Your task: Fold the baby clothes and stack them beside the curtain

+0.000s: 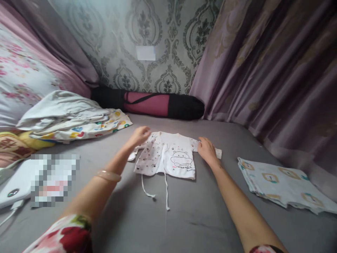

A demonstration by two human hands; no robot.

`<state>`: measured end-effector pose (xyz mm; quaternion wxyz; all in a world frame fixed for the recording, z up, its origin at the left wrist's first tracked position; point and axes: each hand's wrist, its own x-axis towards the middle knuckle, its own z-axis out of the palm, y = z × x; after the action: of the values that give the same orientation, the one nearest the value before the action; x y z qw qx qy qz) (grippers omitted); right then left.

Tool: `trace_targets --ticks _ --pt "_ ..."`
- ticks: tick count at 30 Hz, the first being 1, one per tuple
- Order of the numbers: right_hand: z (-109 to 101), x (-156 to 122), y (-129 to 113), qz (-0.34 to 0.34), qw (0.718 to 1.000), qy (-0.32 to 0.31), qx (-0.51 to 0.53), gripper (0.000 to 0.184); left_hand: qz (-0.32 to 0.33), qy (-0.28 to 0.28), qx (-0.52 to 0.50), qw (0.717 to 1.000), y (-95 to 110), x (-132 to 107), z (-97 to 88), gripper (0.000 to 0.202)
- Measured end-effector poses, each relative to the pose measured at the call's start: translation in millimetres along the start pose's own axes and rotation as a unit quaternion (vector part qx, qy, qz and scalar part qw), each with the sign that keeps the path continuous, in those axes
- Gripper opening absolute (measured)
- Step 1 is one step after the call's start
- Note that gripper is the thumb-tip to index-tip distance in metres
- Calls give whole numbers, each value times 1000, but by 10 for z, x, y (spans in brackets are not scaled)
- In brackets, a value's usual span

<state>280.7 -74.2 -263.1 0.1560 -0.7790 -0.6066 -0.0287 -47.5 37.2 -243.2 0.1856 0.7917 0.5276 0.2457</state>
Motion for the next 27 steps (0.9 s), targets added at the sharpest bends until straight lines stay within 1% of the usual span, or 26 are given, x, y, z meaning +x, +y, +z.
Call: trace_targets --ticks 1,2,3,5,7,9,11,12,15,17,19,23,27 --pt "30 52 -161 -19 999 -4 29 42 -35 10 11 999 -221 -58 -168 32" --pt "72 104 -344 -38 998 -10 58 41 -88 9 22 996 -418 -121 -309 26" --pt "125 155 -545 -58 994 -20 89 40 -134 18 32 990 -581 -187 -418 21" --pt "258 242 -975 -98 982 -52 154 38 -186 -2 24 982 -787 -314 -529 15" --pt "414 306 -1399 -124 969 -81 197 37 -207 -25 5 978 -845 -405 -518 14" --pt "568 349 -1759 -137 963 -94 212 37 -209 -36 -12 977 -806 -435 -436 16" --pt "702 377 -2016 -141 963 -96 211 39 -199 -40 -26 979 -731 -408 -342 17" --pt "758 387 -2100 -139 964 -94 208 40 -192 -45 -33 980 -693 -379 -300 17" --pt "878 395 -2195 -132 968 -87 194 41 -176 -61 -50 981 -598 -274 -207 16" --pt "927 378 -2170 -137 969 -80 189 40 -171 -68 -54 981 -544 -205 -156 15" --pt "960 351 -2123 -156 967 -66 190 40 -172 -78 -56 980 -492 -142 -104 13" --pt "982 302 -2067 -187 962 -47 190 40 -183 -116 -61 974 -385 -45 -22 12" --pt "962 277 -2071 -193 963 -48 181 40 -195 -155 -78 965 -291 16 -20 12"
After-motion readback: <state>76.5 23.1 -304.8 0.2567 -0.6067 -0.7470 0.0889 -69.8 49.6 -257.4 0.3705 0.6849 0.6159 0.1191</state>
